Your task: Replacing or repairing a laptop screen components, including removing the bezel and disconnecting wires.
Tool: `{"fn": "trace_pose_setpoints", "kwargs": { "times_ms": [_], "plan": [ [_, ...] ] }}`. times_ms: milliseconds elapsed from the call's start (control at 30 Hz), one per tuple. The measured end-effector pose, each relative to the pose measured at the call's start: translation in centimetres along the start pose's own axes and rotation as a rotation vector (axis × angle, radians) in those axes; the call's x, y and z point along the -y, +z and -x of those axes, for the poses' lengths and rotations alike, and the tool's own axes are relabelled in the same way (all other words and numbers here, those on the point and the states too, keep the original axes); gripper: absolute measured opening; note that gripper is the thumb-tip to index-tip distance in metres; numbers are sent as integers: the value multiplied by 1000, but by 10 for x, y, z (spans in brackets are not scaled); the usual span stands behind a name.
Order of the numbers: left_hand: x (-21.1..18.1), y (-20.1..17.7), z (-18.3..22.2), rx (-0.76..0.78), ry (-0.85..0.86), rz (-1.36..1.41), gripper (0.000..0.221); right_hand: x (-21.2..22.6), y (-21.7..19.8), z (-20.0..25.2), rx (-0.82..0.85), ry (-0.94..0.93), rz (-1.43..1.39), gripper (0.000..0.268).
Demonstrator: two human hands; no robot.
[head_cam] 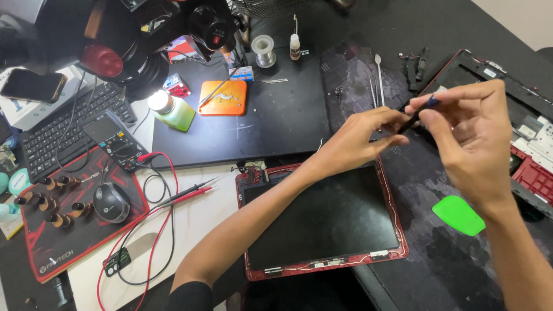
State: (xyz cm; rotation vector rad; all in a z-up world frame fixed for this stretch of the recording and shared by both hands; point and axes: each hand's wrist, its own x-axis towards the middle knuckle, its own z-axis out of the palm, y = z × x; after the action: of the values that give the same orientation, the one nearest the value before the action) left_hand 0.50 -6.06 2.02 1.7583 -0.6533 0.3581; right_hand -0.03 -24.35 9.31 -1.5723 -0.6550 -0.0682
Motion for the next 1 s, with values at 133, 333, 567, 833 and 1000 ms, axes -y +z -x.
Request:
{"fn": "trace_pose_setpoints", "kwargs": {
  "times_ms": [133,333,567,833,1000],
  "plan": [
    [9,2,2,-38,-27,-115,27,3,8,-2,-12,39,6,27],
    [2,-3,2,-18,-150,-133,39,-17,-1,2,7,-85,3,36],
    [17,-8,13,139,-224,-279,36,-30,-4,3,29,-135,58,38],
    [15,-8,21,229,-279,-506,24,-15,2,4,-8,-103,52,32],
    [15,-10,24,226,-182,-542,19,-6,-4,8,-25,-218,80,27]
  ]
}}
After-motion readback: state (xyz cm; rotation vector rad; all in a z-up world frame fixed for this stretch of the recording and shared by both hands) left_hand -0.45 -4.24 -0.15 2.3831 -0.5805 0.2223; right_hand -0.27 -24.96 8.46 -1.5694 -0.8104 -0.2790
